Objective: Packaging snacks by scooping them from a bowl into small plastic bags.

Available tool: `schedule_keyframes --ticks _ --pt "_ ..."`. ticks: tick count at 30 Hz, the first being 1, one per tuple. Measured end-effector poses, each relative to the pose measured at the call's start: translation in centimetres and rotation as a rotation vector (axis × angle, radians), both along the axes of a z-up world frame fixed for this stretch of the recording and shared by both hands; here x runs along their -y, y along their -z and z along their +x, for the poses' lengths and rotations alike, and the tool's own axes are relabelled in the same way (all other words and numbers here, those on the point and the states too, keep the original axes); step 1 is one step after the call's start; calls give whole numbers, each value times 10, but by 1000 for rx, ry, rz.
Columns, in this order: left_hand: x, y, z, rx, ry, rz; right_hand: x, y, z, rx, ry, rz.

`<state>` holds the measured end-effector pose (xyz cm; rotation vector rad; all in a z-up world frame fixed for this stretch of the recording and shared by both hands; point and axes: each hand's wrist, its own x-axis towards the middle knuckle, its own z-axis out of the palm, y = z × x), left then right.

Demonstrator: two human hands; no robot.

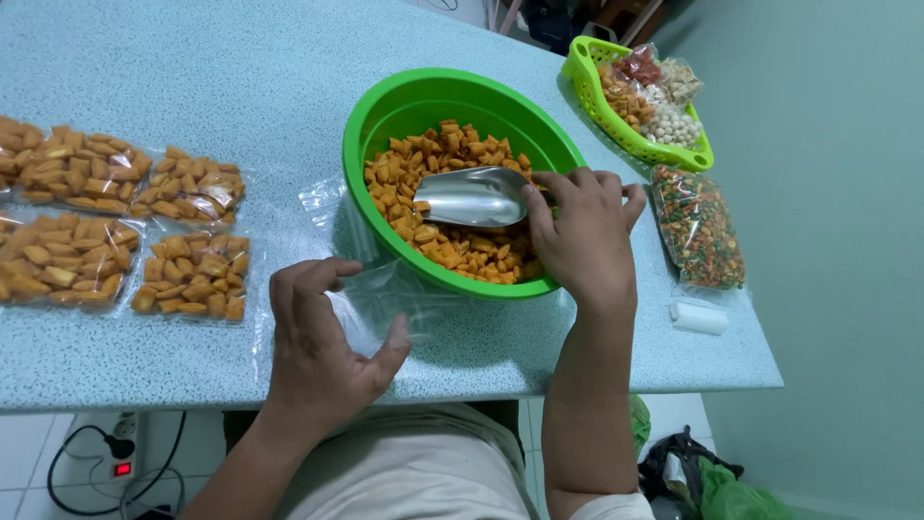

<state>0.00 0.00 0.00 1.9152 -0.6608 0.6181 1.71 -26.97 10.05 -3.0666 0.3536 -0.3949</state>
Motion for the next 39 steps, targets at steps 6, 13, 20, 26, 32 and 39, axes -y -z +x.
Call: schedule_keyframes --ticks 6,13,20,26,32,39 --pt "0 0 0 -21 11 -12 -7 -35 -11 -42 -29 97" --pt "1 0 0 -13 -12 12 39 -44 30 355 -293 -295" --pt "3 -2 1 7 -29 7 47 -62 82 202 -584 -290" --pt "3 -3 3 22 -41 20 50 -63 87 188 -605 -186" --pt "3 0 -2 -18 -30 18 60 -45 63 419 -379 -365" --pt "3 -1 -1 -15 -38 27 48 -44 56 114 -398 -45"
